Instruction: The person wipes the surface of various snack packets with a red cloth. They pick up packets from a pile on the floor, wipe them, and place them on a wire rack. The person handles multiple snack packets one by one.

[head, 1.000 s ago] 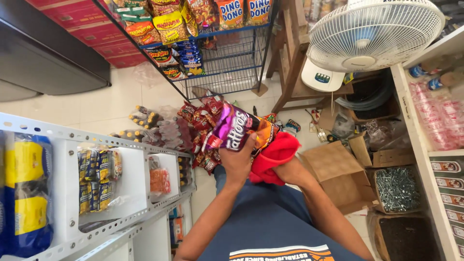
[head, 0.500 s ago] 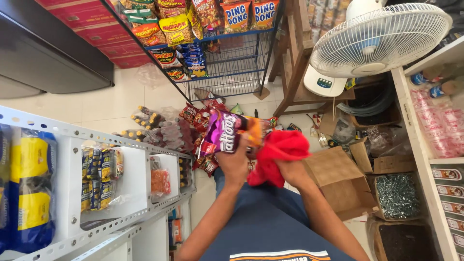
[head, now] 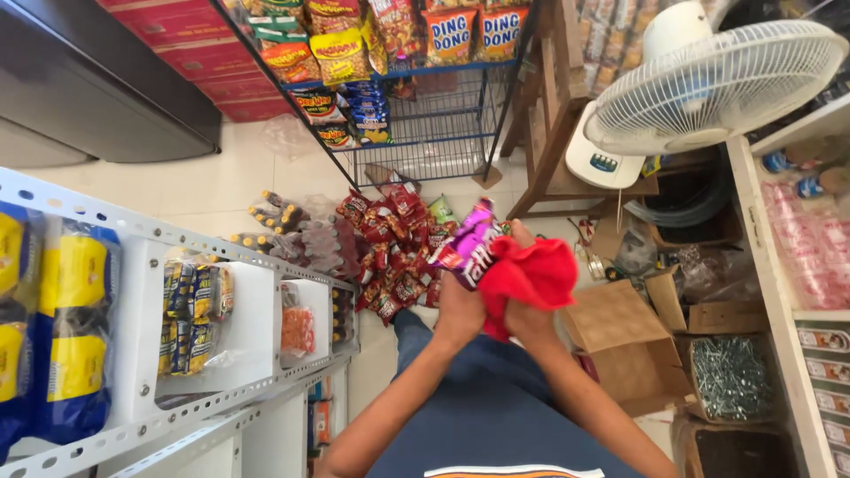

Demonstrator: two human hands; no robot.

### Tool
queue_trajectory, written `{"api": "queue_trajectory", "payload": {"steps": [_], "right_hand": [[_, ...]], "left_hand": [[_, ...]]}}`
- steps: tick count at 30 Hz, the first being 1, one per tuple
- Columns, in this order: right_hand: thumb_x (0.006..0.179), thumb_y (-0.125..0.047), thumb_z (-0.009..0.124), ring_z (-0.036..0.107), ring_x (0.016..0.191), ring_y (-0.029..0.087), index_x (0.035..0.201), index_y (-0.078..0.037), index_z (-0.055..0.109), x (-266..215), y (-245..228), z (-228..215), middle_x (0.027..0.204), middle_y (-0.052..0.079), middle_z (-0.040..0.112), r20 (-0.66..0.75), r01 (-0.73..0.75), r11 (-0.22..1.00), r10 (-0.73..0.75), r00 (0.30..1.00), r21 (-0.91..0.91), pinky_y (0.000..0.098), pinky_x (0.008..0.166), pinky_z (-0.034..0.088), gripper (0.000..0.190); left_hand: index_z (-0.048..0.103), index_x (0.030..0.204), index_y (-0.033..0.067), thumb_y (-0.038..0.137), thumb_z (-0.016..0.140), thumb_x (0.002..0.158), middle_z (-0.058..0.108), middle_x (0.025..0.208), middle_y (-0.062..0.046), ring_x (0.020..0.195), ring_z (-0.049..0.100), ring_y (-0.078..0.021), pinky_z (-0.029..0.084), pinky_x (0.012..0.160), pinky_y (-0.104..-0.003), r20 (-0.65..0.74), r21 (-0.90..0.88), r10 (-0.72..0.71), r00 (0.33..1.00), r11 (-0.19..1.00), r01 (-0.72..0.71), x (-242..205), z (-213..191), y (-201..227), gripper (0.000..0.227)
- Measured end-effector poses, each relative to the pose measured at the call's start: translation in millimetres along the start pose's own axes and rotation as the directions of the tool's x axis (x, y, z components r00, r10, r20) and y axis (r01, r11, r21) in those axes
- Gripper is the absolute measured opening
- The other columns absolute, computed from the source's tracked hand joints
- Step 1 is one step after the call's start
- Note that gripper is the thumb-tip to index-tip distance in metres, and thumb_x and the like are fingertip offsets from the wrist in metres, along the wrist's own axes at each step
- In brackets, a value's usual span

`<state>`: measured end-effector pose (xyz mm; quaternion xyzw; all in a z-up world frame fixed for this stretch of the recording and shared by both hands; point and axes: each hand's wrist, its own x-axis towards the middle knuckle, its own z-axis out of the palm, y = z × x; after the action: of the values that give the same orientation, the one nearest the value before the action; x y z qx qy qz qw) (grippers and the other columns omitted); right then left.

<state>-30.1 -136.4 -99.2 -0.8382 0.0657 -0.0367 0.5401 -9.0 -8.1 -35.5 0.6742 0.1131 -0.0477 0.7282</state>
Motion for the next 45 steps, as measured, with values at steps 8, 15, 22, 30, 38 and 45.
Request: {"api": "queue_trajectory", "payload": {"steps": [8,15,22,30,38,45], "right_hand": [[0.091,-0.019,0.068,0.072,0.081,0.037,0.093,-0.009,0.078,18,13,-30,0.078,0.017,0.072,-0.030,-0.034,0.996,0.032,0.999,-0.088,0.0511,0.075,0.054,0.014],[0.088,-0.021,0.067,0.064,0.063,0.031,0.080,-0.006,0.068,23,43,-32,0.065,0.018,0.065,-0.032,-0.158,0.976,0.155,0.987,-0.148,0.0475,0.062,0.049,0.017],[0.098,-0.011,0.061,0.065,0.108,0.025,0.122,-0.011,0.062,41,-11,-56,0.109,0.014,0.068,-0.313,-0.005,0.982,0.065,0.948,0.189,0.0451,0.102,0.047,0.025],[0.091,-0.003,0.057,0.061,0.119,0.048,0.123,0.005,0.061,4,-34,-29,0.115,0.031,0.067,-0.129,0.171,0.985,-0.173,0.976,-0.031,0.0594,0.101,0.047,0.034],[0.096,-0.020,0.063,0.031,0.147,0.043,0.151,0.003,0.034,2,-65,-27,0.153,0.024,0.035,-0.066,0.430,0.886,-0.447,0.892,-0.175,0.0523,0.125,0.024,0.067],[0.092,-0.023,0.071,0.037,0.141,0.054,0.160,0.006,0.023,37,-52,-31,0.152,0.037,0.037,-0.142,0.300,0.949,-0.312,0.939,-0.102,0.0573,0.120,0.028,0.089]], "left_hand": [[0.067,0.100,0.0027,0.000,0.077,0.066,0.066,0.082,-0.013,0.086,0.065,-0.0243,0.052,0.074,-0.044,0.251,0.034,0.005,0.968,0.999,-0.014,3,21,-29,0.035],[0.062,0.126,0.0060,0.020,0.089,0.077,0.070,0.110,-0.008,0.097,0.062,-0.0185,0.053,0.091,-0.040,0.009,-0.181,-0.055,0.998,0.982,0.056,30,-8,-8,0.058],[0.065,0.115,0.0053,0.005,0.086,0.066,0.065,0.096,-0.004,0.090,0.059,-0.0146,0.052,0.079,-0.032,0.402,-0.112,-0.029,0.915,0.991,0.080,7,13,-32,0.053],[0.054,0.137,0.0054,0.030,0.082,0.086,0.065,0.117,-0.016,0.109,0.062,-0.0258,0.050,0.100,-0.047,0.139,-0.184,-0.008,0.990,0.982,0.034,26,15,-31,0.064],[0.052,0.103,0.0090,0.041,0.051,0.101,0.056,0.084,-0.009,0.077,0.058,-0.0217,0.045,0.067,-0.035,0.271,-0.327,-0.225,0.936,0.893,0.309,35,7,-21,0.032],[0.061,0.129,0.0002,-0.005,0.060,0.091,0.067,0.112,-0.016,0.109,0.059,-0.0227,0.045,0.101,-0.049,0.397,-0.161,0.344,0.851,0.939,-0.304,24,-1,-5,0.038]]}}
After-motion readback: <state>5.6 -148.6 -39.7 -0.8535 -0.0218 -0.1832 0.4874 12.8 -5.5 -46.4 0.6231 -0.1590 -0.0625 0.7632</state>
